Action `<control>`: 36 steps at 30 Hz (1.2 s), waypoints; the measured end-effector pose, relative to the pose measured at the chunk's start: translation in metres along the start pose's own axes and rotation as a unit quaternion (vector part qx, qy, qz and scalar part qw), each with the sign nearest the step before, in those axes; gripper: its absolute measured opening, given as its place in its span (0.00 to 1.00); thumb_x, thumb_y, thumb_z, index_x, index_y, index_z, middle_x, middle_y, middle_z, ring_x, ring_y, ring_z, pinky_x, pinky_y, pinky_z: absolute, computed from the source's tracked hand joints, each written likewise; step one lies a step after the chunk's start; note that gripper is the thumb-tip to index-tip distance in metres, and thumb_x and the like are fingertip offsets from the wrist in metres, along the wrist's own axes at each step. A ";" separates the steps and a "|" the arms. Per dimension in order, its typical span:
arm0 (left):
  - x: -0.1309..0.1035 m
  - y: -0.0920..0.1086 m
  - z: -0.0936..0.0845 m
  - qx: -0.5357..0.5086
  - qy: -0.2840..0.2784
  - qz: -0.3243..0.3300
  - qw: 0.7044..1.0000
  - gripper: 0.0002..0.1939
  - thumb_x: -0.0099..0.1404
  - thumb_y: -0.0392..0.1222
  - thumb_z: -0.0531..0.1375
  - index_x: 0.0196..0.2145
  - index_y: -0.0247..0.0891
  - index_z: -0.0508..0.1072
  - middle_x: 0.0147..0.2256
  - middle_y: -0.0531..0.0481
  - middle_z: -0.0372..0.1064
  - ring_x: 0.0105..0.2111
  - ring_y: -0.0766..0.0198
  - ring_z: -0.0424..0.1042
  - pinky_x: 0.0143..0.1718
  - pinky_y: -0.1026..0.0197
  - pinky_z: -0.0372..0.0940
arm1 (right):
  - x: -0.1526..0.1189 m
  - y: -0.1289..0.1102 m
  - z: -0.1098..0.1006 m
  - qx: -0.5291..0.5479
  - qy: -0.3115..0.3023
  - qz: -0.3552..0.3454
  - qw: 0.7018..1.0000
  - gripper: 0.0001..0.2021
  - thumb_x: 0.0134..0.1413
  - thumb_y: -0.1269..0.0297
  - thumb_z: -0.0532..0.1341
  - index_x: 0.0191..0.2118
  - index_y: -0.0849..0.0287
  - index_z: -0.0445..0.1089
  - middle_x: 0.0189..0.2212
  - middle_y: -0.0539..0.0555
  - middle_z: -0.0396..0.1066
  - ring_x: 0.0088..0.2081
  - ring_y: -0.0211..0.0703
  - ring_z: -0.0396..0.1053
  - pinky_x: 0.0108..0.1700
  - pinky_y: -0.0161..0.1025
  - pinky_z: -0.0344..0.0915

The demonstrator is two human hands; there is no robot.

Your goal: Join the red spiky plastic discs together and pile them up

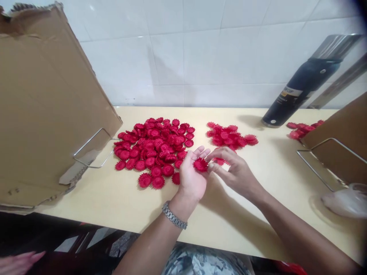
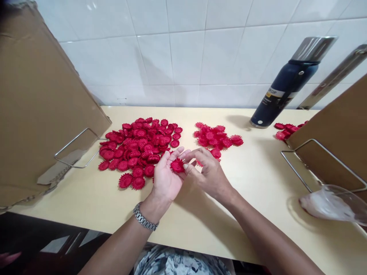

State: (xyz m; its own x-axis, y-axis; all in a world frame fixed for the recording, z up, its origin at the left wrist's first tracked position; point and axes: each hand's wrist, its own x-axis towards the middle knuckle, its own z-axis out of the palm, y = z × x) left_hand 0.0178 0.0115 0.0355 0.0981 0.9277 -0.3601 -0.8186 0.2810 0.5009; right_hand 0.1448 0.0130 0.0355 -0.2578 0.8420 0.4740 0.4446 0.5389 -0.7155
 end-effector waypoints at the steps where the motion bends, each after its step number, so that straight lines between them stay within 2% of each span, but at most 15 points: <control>1: -0.001 0.000 0.001 0.004 0.000 -0.003 1.000 0.17 0.64 0.47 0.52 0.42 0.34 0.72 0.42 0.41 0.72 0.38 0.62 0.72 0.37 0.62 0.67 | -0.002 -0.001 0.002 -0.037 0.008 -0.025 0.999 0.05 0.56 0.66 0.57 0.37 0.55 0.70 0.34 0.55 0.70 0.39 0.45 0.68 0.40 0.45 0.68; 5: -0.004 -0.001 0.005 0.024 -0.021 -0.012 0.999 0.20 0.65 0.50 0.50 0.48 0.37 0.70 0.45 0.41 0.71 0.43 0.59 0.72 0.40 0.61 0.67 | -0.004 0.000 0.010 -0.143 0.024 -0.110 0.983 0.05 0.54 0.69 0.58 0.35 0.57 0.70 0.32 0.55 0.69 0.36 0.45 0.66 0.37 0.44 0.65; 7: -0.006 -0.002 0.006 0.030 -0.032 -0.022 0.999 0.23 0.65 0.52 0.50 0.52 0.37 0.67 0.44 0.41 0.72 0.43 0.57 0.72 0.41 0.59 0.67 | -0.004 0.002 0.013 -0.176 0.016 -0.127 0.976 0.04 0.53 0.70 0.59 0.34 0.57 0.71 0.32 0.55 0.70 0.34 0.44 0.66 0.36 0.45 0.63; 10: -0.008 -0.003 0.005 0.041 -0.044 -0.028 0.998 0.27 0.65 0.53 0.49 0.57 0.37 0.62 0.46 0.41 0.71 0.47 0.56 0.70 0.45 0.58 0.66 | -0.003 0.002 0.012 -0.175 -0.006 -0.102 0.979 0.04 0.53 0.70 0.59 0.33 0.56 0.71 0.31 0.54 0.70 0.32 0.44 0.65 0.36 0.45 0.61; 14: -0.010 -0.005 0.000 0.075 -0.062 -0.008 0.995 0.30 0.64 0.57 0.50 0.59 0.41 0.60 0.54 0.42 0.65 0.55 0.57 0.63 0.51 0.59 0.61 | -0.001 0.001 0.005 -0.041 -0.065 -0.017 0.997 0.02 0.54 0.69 0.60 0.33 0.56 0.70 0.31 0.51 0.70 0.32 0.40 0.66 0.36 0.42 0.64; 16: -0.010 -0.005 -0.001 0.094 -0.067 0.002 0.993 0.30 0.63 0.58 0.50 0.59 0.43 0.60 0.56 0.43 0.63 0.57 0.58 0.60 0.53 0.60 0.59 | 0.000 0.001 0.004 -0.020 -0.072 -0.015 0.997 0.02 0.54 0.69 0.60 0.32 0.57 0.69 0.30 0.51 0.70 0.32 0.39 0.66 0.36 0.40 0.64; 21: -0.011 -0.005 -0.002 0.150 -0.063 0.015 0.987 0.31 0.63 0.61 0.49 0.60 0.47 0.58 0.58 0.45 0.60 0.60 0.58 0.54 0.58 0.58 0.53 | -0.002 0.008 0.010 -0.094 -0.031 -0.103 0.990 0.01 0.53 0.70 0.61 0.31 0.59 0.69 0.28 0.52 0.69 0.30 0.40 0.64 0.33 0.39 0.61; 25: -0.010 -0.005 -0.003 0.168 -0.085 0.011 0.982 0.32 0.62 0.63 0.47 0.60 0.49 0.57 0.59 0.47 0.59 0.61 0.58 0.53 0.60 0.55 0.47 | -0.005 0.012 0.015 -0.120 0.018 -0.158 0.980 0.05 0.53 0.75 0.58 0.30 0.60 0.68 0.26 0.53 0.70 0.28 0.40 0.63 0.31 0.39 0.60; 28: -0.007 -0.005 -0.004 0.156 -0.099 0.011 0.983 0.30 0.63 0.61 0.48 0.59 0.47 0.58 0.57 0.45 0.61 0.59 0.56 0.56 0.58 0.54 0.51 | -0.004 0.013 0.014 -0.098 0.034 -0.166 0.981 0.06 0.54 0.76 0.57 0.32 0.59 0.69 0.29 0.54 0.72 0.30 0.39 0.66 0.32 0.38 0.63; 30: -0.006 -0.004 -0.006 0.148 -0.086 0.024 0.985 0.26 0.64 0.55 0.51 0.57 0.44 0.61 0.54 0.43 0.64 0.56 0.57 0.60 0.55 0.56 0.56 | -0.003 0.013 0.012 -0.080 0.035 -0.160 0.983 0.05 0.55 0.74 0.58 0.32 0.59 0.69 0.29 0.53 0.72 0.31 0.39 0.67 0.32 0.37 0.64; 33: -0.007 -0.004 -0.012 0.179 -0.038 0.086 0.979 0.14 0.61 0.42 0.58 0.46 0.41 0.68 0.45 0.47 0.69 0.48 0.63 0.67 0.46 0.62 0.61 | -0.002 0.013 0.011 -0.068 0.044 -0.152 0.985 0.04 0.55 0.73 0.59 0.32 0.59 0.70 0.28 0.53 0.72 0.29 0.38 0.68 0.29 0.35 0.65; 36: -0.009 -0.005 -0.018 0.247 -0.014 0.140 0.959 0.05 0.56 0.36 0.60 0.32 0.37 0.69 0.31 0.53 0.68 0.33 0.69 0.68 0.37 0.66 0.62 | -0.002 0.012 0.011 -0.075 0.063 -0.166 0.981 0.05 0.55 0.74 0.59 0.32 0.60 0.70 0.27 0.54 0.72 0.28 0.37 0.68 0.29 0.35 0.65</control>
State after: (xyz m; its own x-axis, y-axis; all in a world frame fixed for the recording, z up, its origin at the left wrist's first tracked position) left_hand 0.0106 -0.0025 0.0223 -0.0656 0.9880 -0.1397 -0.4478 0.0960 0.8890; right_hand 0.1414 0.0184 0.0203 -0.3056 0.6053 0.7350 0.4773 0.7653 -0.4318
